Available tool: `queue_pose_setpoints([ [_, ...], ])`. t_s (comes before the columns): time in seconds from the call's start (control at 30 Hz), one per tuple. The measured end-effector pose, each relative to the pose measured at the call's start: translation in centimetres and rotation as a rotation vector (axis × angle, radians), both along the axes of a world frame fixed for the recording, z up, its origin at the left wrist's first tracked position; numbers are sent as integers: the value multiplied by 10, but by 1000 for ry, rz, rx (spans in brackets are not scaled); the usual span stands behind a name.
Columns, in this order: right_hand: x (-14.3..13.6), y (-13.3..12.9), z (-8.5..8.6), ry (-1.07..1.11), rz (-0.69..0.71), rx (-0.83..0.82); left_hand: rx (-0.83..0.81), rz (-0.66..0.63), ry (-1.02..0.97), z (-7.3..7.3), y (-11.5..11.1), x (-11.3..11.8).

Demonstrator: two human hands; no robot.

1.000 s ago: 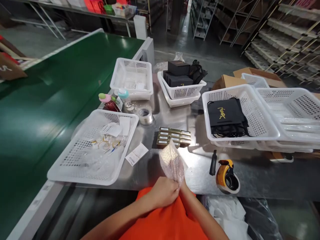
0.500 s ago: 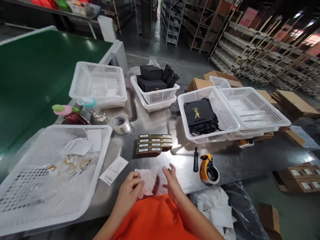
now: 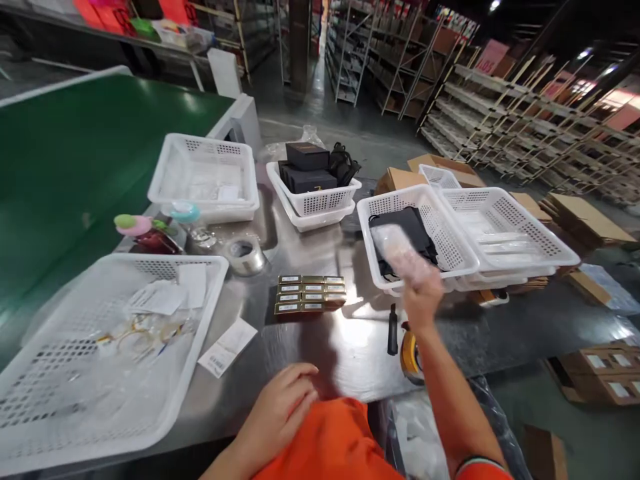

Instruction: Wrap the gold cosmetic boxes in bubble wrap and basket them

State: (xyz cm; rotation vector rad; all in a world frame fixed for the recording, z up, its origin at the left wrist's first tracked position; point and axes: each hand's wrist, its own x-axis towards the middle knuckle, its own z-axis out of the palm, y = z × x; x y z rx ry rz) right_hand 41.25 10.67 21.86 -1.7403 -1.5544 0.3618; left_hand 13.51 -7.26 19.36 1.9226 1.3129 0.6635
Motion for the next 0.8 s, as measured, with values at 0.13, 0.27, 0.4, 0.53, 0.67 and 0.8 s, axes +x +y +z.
queue_pose_setpoints([
  [0.13,57,63,-8,-570,105,-74,-54,28,42,-11,-2,-13],
  [0.27,61,71,-27,-745,207,-309,-129,59,74,-19,-11,-21],
  [0.4,16,40,-45,-678,304,54,-214,120,81,-22,-16,-25],
  [0.53,-60,3,-90,-570,656,-78,-244,139,86,-30,-14,-27],
  [0.67,-126,-23,-155,-633,650,-201,-235,232,136,-44,-8,-43],
  [0.8,-149,-41,-201,-730,587,-39,-193,438,219,-58,-2,-90],
])
